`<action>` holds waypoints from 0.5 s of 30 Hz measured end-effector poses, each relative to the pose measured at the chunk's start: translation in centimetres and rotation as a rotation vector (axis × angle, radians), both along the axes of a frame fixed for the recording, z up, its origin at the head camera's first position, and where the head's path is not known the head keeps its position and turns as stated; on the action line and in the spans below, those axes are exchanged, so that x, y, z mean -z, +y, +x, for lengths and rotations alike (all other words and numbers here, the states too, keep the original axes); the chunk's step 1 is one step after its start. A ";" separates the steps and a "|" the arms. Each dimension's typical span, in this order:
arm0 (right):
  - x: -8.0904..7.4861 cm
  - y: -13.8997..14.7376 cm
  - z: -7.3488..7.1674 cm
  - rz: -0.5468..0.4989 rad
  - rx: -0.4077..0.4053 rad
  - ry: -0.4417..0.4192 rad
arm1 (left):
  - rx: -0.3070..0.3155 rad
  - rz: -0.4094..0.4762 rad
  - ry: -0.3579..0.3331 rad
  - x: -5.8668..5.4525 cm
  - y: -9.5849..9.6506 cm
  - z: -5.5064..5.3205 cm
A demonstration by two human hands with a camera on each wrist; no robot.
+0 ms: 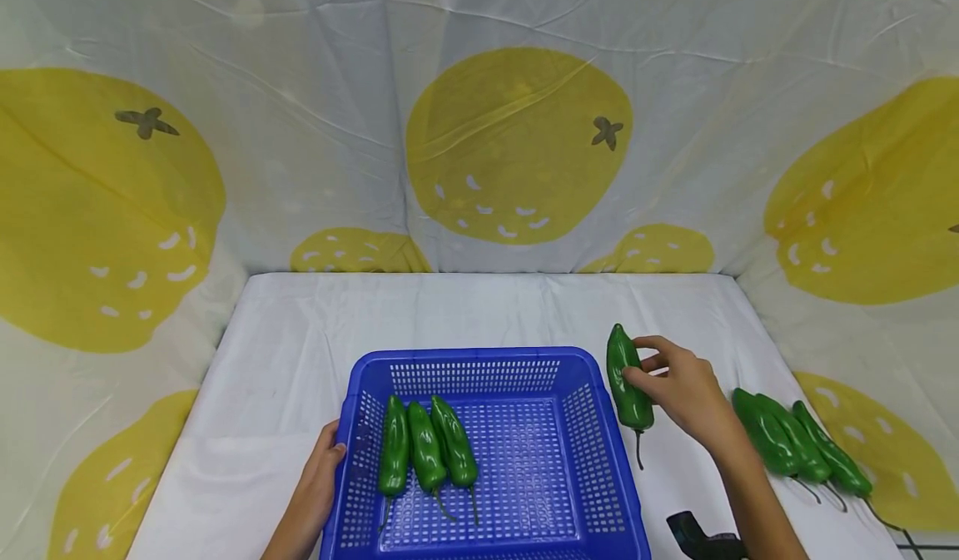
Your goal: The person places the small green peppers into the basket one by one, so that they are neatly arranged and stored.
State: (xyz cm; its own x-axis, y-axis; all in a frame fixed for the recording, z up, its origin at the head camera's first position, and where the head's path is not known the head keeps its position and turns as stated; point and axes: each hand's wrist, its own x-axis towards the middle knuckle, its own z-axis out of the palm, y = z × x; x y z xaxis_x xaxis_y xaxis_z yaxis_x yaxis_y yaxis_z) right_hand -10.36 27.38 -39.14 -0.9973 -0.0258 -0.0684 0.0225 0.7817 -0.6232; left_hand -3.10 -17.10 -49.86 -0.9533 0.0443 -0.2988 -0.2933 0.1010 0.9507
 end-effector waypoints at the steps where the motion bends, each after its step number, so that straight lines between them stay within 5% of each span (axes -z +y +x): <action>1: 0.0 -0.3 0.0 -0.001 -0.003 0.004 | -0.002 0.000 -0.001 0.0 0.0 0.0; 15: 0.1 -3.7 -0.6 -0.075 -0.064 -0.009 | 0.009 0.009 0.005 0.0 0.1 0.1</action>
State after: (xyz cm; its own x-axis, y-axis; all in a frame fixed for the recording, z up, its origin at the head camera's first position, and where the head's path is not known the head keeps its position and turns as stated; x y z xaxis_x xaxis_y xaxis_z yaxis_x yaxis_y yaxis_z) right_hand -10.98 23.71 -39.21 -0.9929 -0.0944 -0.0729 -0.0197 0.7328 -0.6801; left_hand -3.01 -17.04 -49.82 -0.9544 0.0560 -0.2931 -0.2872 0.0947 0.9532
